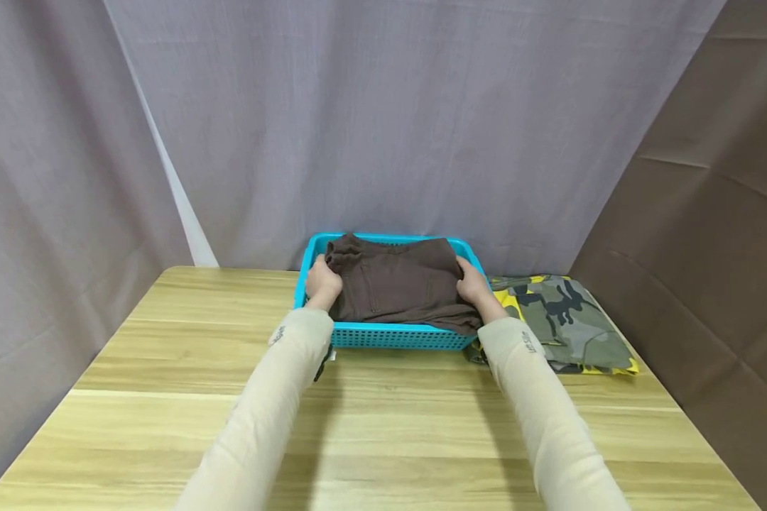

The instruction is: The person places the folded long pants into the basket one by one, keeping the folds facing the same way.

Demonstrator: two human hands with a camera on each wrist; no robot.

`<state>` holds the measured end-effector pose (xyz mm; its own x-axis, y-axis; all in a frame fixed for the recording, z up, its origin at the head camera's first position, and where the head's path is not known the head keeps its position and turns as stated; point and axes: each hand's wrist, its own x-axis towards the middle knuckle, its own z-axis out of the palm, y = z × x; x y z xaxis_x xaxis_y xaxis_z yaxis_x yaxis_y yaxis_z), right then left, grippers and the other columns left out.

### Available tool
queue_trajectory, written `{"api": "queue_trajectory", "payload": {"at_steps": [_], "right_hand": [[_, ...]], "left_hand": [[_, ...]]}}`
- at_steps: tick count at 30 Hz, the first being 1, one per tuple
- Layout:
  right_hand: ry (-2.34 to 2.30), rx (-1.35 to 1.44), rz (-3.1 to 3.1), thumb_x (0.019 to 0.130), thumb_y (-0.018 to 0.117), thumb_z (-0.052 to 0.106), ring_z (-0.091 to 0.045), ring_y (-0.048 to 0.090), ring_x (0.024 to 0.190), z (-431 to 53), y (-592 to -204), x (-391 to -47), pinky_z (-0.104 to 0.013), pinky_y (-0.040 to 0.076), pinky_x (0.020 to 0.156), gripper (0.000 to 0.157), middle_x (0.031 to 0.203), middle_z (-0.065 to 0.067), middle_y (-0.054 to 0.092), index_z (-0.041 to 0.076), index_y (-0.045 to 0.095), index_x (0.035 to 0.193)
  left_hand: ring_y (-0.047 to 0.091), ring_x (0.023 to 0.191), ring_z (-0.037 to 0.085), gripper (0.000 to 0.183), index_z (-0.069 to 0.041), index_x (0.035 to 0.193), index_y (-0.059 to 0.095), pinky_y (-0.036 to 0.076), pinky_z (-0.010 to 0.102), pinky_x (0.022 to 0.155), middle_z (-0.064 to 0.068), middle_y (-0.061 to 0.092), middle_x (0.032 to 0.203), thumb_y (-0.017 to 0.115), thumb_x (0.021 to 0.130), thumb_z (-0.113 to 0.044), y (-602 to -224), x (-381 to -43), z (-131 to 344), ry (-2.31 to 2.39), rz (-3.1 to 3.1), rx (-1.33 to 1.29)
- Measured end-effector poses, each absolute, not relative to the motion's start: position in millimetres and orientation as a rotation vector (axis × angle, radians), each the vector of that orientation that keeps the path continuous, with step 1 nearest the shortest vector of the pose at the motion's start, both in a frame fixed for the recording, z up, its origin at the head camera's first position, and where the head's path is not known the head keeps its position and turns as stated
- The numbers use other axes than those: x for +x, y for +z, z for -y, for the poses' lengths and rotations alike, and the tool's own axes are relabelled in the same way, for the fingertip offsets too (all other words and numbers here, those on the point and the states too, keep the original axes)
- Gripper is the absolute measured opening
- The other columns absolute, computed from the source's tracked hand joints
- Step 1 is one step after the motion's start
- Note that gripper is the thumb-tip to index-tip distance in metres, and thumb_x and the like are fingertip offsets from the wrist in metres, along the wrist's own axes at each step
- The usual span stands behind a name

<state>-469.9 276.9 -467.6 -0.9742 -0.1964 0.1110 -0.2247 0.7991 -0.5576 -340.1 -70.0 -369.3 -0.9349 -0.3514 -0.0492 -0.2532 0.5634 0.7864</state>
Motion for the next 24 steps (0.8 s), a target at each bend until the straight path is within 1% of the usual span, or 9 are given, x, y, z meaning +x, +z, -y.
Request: {"api": "queue_trajectory", "payload": {"at_steps": [2,4,6,8,12,14,18,21,24], "right_hand": [[0.886,0.303,2.957,0.088,0.038,-0.003,-0.040,0.051,0.116,-273,-464,-466,-0.043,0.048,0.082,0.076,0.154,-0.018,0.025,0.021,0.009,0.153],[0.814,0.255,2.956,0.084,0.039,-0.005,-0.037,0.056,0.095,-271,-467,-471,-0.036,0.045,0.064,0.080,0.151,-0.022,0.029,0.022,0.009,0.153],[0.815,0.223,2.993,0.084,0.037,-0.009,-0.034,0.055,0.087,-256,-442,-447,-0.034,0.038,0.058,0.080,0.150,-0.024,0.031,0.020,0.009,0.153],[0.813,0.229,3.040,0.085,0.036,-0.011,-0.037,0.055,0.087,-236,-408,-413,-0.036,0.038,0.058,0.077,0.147,-0.027,0.033,0.013,0.010,0.153],[0.671,0.353,3.109,0.091,0.039,-0.007,-0.045,0.053,0.100,-201,-354,-357,-0.043,0.045,0.069,0.061,0.143,-0.034,0.031,-0.002,0.020,0.149],[0.545,0.464,3.138,0.095,0.043,0.001,-0.048,0.049,0.113,-191,-344,-342,-0.047,0.048,0.083,0.053,0.142,-0.036,0.031,-0.004,0.026,0.146],[0.304,0.666,3.334,0.101,0.042,0.019,-0.049,0.026,0.135,-181,-341,-326,-0.056,0.031,0.109,0.050,0.149,-0.033,0.021,-0.004,0.030,0.145],[0.229,0.687,3.491,0.103,0.036,0.029,-0.047,0.016,0.140,-181,-344,-322,-0.057,0.020,0.114,0.053,0.152,-0.030,0.016,0.000,0.027,0.147],[0.293,0.627,3.566,0.103,0.034,0.037,-0.048,0.009,0.141,-186,-350,-324,-0.060,0.016,0.114,0.059,0.154,-0.030,0.009,0.003,0.021,0.150]], "left_hand": [[0.054,0.114,0.039,0.048,-0.010,0.138,0.039,0.048,0.049,0.094,0.020,0.055,0.127,0.052,0.092,-0.008,-370,-341,70,-1.319,2.681,0.543],[0.053,0.116,0.038,0.053,-0.010,0.141,0.035,0.047,0.048,0.096,0.020,0.054,0.129,0.053,0.092,-0.008,-370,-342,70,-1.322,2.693,0.562],[0.052,0.118,0.038,0.053,-0.009,0.142,0.034,0.046,0.047,0.098,0.020,0.053,0.131,0.052,0.092,-0.009,-369,-341,71,-1.330,2.700,0.566],[0.050,0.122,0.036,0.054,-0.007,0.144,0.033,0.044,0.045,0.101,0.020,0.050,0.135,0.050,0.093,-0.008,-366,-341,72,-1.334,2.694,0.545],[0.037,0.135,0.036,0.058,-0.003,0.148,0.026,0.037,0.044,0.110,0.021,0.035,0.147,0.046,0.094,-0.006,-358,-336,76,-1.250,2.737,0.353],[0.026,0.140,0.039,0.058,-0.001,0.148,0.024,0.029,0.046,0.114,0.023,0.026,0.152,0.046,0.095,-0.007,-355,-332,76,-1.118,2.834,0.167],[-0.001,0.144,0.044,0.058,-0.006,0.150,0.024,0.011,0.055,0.117,0.022,0.008,0.157,0.044,0.100,-0.027,-353,-320,78,-0.808,3.153,-0.256],[-0.013,0.143,0.043,0.067,-0.017,0.153,0.015,0.005,0.061,0.115,0.020,-0.005,0.158,0.039,0.099,-0.047,-356,-311,82,-0.707,3.401,-0.427],[-0.019,0.141,0.045,0.071,-0.024,0.153,0.006,0.002,0.065,0.113,0.021,-0.014,0.156,0.039,0.097,-0.053,-361,-310,88,-0.764,3.506,-0.452]]}}
